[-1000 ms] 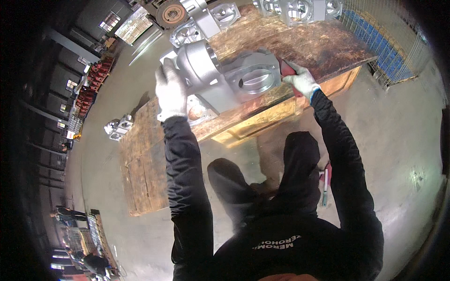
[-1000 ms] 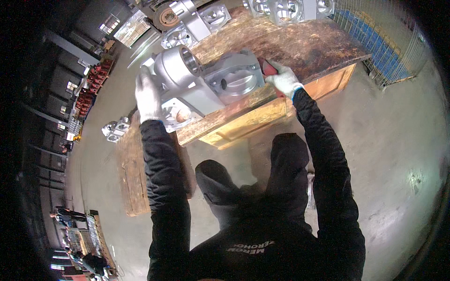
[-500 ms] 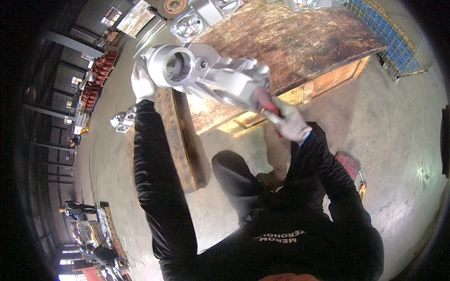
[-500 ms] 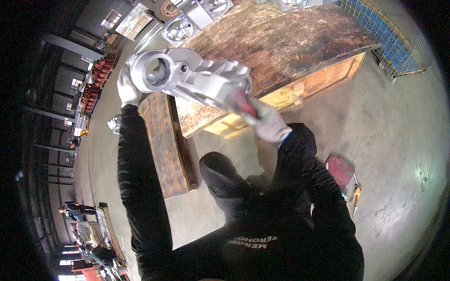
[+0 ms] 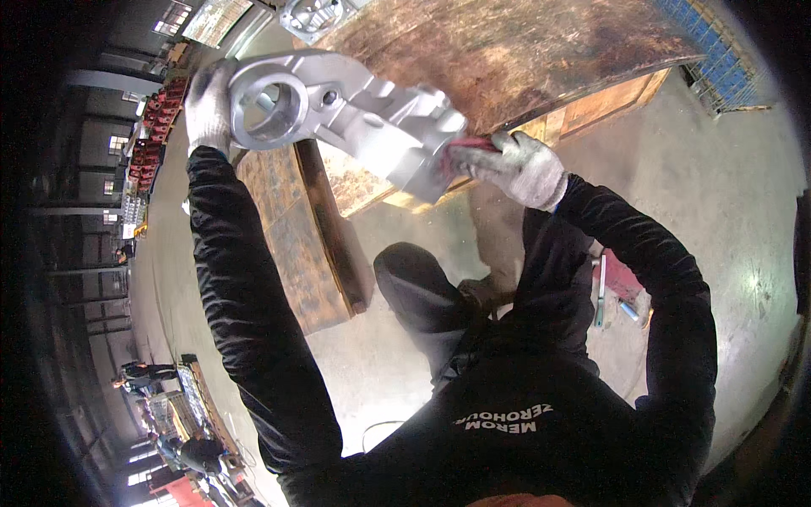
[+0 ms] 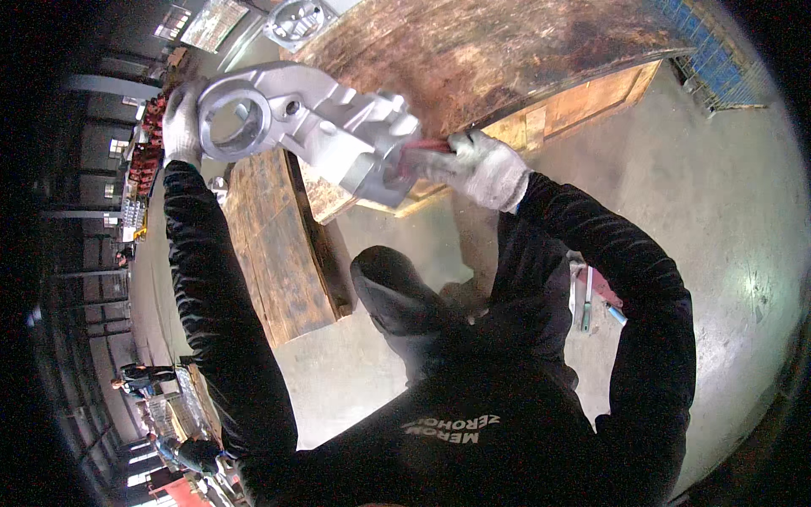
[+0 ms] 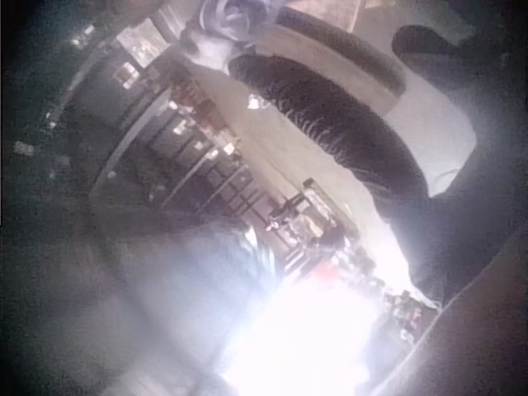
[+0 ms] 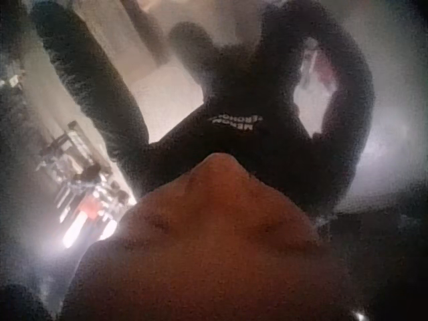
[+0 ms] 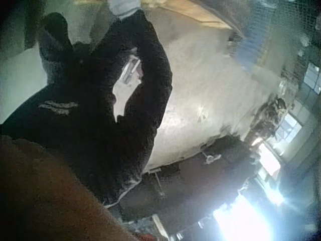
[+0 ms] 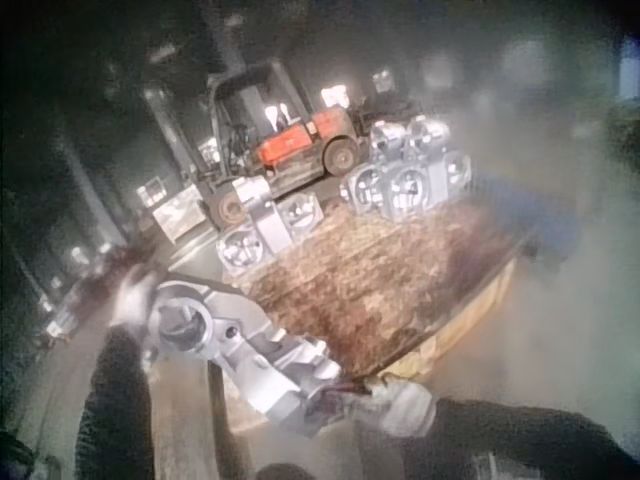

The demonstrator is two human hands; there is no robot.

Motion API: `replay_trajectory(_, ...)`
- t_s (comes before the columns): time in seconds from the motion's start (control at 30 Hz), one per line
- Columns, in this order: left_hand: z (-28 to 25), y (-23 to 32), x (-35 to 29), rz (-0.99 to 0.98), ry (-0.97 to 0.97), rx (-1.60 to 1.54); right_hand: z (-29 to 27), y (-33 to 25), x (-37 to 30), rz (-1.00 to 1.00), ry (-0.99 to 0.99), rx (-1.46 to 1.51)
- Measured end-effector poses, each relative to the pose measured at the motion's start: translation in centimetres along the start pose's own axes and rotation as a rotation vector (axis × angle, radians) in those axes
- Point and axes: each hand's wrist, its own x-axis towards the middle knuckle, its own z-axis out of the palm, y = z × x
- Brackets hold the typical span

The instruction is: The person sits on the floor and cleans a silver metal part using a red abrasive pad and a wire brush. They wipe the surfaces and edges of the part, then place it on a wooden pallet and continue cleaning another similar part.

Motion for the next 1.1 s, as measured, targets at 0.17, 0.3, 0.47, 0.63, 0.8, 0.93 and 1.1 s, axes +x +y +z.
replay_trajectory(0.17,1.8,-0.4,1.5,-0.056,0.090,0.120,2.2,-7.1,0.4,0.572,0.225,0.589)
replay_trajectory(0.3,1.5,-1.5,2.6,-0.086,0.104,0.170,0.2,-9.7,2.4,0.992,0.254,1.311)
replay_trajectory(0.47,1.8,-1.7,3.4,-0.071,0.089,0.138,0.3,-9.4,3.3,1.051,0.317,1.544)
replay_trajectory(0.63,1.6,-0.5,1.6,-0.104,0.107,0.177,1.4,0.0,0.5,0.057,0.185,0.144)
replay_trajectory(0.8,0.4,-3.1,4.0,-0.011,0.093,0.159,1.3,-8.8,1.4,0.767,0.191,0.810)
replay_trajectory(0.93,1.0,-2.2,2.8,-0.071,0.104,0.224,-0.5,-7.6,1.5,1.107,0.494,2.275)
replay_trajectory(1.1,0.9,-2.5,3.3,-0.060,0.046,0.100,-2.2,-3.6,4.3,1.195,0.754,2.607)
